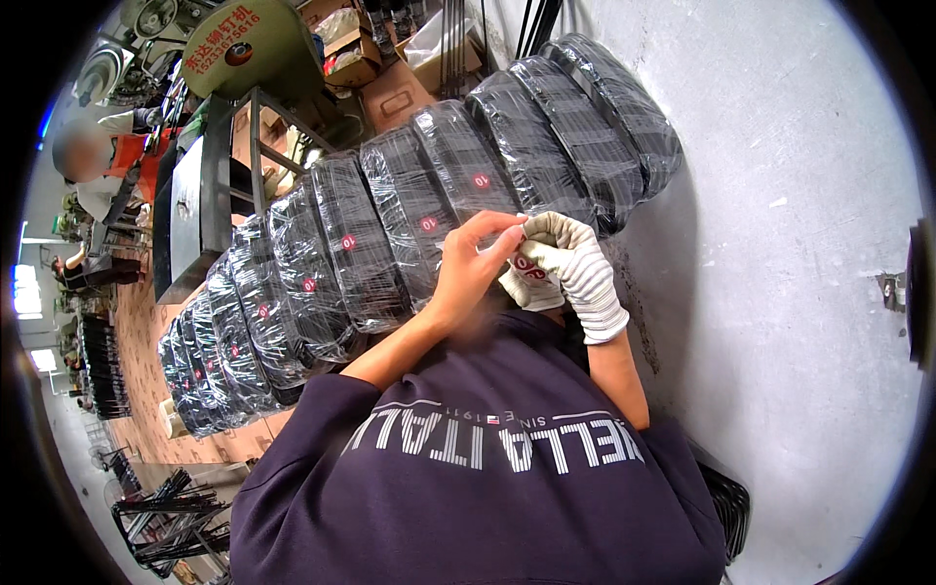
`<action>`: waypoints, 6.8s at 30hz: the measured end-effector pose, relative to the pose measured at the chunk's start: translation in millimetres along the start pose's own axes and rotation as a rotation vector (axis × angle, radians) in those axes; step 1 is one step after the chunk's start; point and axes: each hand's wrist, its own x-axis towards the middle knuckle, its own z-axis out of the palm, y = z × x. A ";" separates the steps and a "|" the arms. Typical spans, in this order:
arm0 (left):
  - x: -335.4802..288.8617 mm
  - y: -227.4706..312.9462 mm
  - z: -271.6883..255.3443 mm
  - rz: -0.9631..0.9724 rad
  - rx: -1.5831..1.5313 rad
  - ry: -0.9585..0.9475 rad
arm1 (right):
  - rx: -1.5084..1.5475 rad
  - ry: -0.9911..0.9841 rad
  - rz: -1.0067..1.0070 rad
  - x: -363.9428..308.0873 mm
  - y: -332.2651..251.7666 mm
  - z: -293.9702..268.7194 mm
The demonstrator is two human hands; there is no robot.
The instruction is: The person peels small circular stickers from a backing sheet by hand.
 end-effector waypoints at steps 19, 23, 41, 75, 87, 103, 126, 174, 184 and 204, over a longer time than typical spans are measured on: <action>107.0 -23.5 13.5 0.010 0.326 0.117 | 0.121 0.150 -0.047 -29.8 -3.9 -28.1; 157.2 -70.9 19.7 0.774 0.815 0.113 | 0.143 0.200 -0.034 -43.8 -13.5 -23.0; 27.3 9.6 27.1 0.577 0.445 -0.201 | 0.138 0.241 -0.111 -38.1 -17.0 -35.8; 4.1 25.0 24.1 -0.003 -0.010 0.000 | 0.112 0.178 -0.135 -23.1 -15.2 9.6; 11.2 23.4 24.3 0.003 0.007 0.047 | 0.046 0.145 -0.140 -17.0 -17.1 8.0; 20.4 32.3 37.1 0.182 0.060 -0.025 | 0.409 0.082 -0.100 -11.1 -16.5 -6.1; 36.1 4.6 37.7 -0.037 -0.088 -0.122 | -0.021 0.190 -0.166 -15.7 -35.3 -15.2; 215.8 -95.9 102.2 0.742 1.042 -0.118 | 0.263 0.593 -0.292 -47.4 -49.8 -56.6; 135.1 -50.1 76.0 0.524 0.773 -0.215 | 0.253 0.646 -0.312 -30.6 -32.8 -61.9; 77.5 17.4 69.0 0.267 0.190 -0.316 | 0.164 0.348 -0.293 -20.1 -35.0 -39.8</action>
